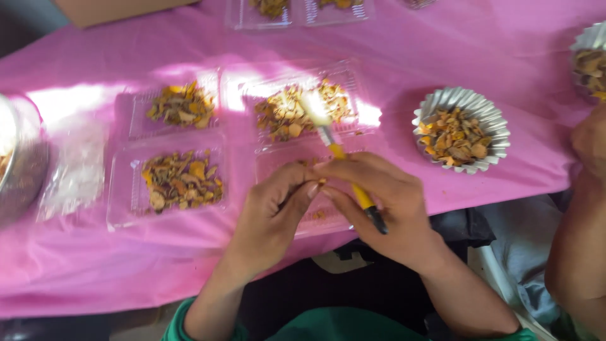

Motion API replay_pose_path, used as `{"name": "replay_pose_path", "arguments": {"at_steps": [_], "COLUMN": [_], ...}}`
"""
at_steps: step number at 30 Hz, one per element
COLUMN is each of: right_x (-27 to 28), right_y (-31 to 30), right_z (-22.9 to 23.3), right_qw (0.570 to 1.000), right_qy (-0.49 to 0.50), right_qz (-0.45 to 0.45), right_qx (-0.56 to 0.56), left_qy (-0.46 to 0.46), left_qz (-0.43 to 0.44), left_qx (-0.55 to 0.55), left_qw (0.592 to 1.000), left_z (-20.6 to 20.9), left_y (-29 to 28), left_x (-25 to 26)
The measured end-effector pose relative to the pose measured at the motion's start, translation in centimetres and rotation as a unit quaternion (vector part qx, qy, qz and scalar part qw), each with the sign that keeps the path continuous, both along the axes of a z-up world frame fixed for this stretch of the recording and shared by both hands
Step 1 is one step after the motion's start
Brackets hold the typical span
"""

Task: Sorting and cleaning dried tea ingredients using a brush and hands, placing them into plastic containers.

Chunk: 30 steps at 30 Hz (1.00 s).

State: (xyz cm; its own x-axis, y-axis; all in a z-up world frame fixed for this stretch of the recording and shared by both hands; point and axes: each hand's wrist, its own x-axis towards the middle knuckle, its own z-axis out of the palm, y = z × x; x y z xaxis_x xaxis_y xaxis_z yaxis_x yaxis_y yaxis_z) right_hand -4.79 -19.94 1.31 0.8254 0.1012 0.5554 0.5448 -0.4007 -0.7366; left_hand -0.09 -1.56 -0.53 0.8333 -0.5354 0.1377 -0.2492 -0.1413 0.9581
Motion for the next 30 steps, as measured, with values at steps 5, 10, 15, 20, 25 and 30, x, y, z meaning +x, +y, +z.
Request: {"name": "replay_pose_path", "arguments": {"at_steps": [5, 10, 15, 20, 25, 30], "right_x": [0.8, 0.2, -0.2, -0.5, -0.5, -0.3], "right_y": [0.6, 0.2, -0.1, -0.3, 0.1, 0.1], "right_z": [-0.7, -1.0, -1.1, -2.0, -2.3, -3.4], "right_qw": [0.999, 0.996, 0.997, 0.996, 0.993, 0.987], "right_qy": [-0.013, 0.051, -0.047, -0.078, -0.099, -0.148], "right_qz": [0.003, -0.04, -0.061, -0.04, -0.053, -0.05], "right_qx": [0.047, 0.055, 0.018, 0.031, 0.046, 0.049], "left_qy": [-0.001, -0.009, -0.064, 0.039, 0.086, 0.087], "left_qz": [0.015, 0.046, 0.092, 0.013, -0.027, -0.046], "left_qx": [0.014, 0.039, 0.097, -0.032, -0.094, -0.123], "left_qw": [1.0, 0.998, 0.989, 0.999, 0.991, 0.987], "left_z": [0.1, 0.6, 0.8, 2.1, 2.1, 1.6], "left_y": [0.6, 0.4, -0.2, -0.9, -1.0, -1.0], "left_x": [0.4, 0.2, 0.0, -1.3, -1.2, -1.3]}}
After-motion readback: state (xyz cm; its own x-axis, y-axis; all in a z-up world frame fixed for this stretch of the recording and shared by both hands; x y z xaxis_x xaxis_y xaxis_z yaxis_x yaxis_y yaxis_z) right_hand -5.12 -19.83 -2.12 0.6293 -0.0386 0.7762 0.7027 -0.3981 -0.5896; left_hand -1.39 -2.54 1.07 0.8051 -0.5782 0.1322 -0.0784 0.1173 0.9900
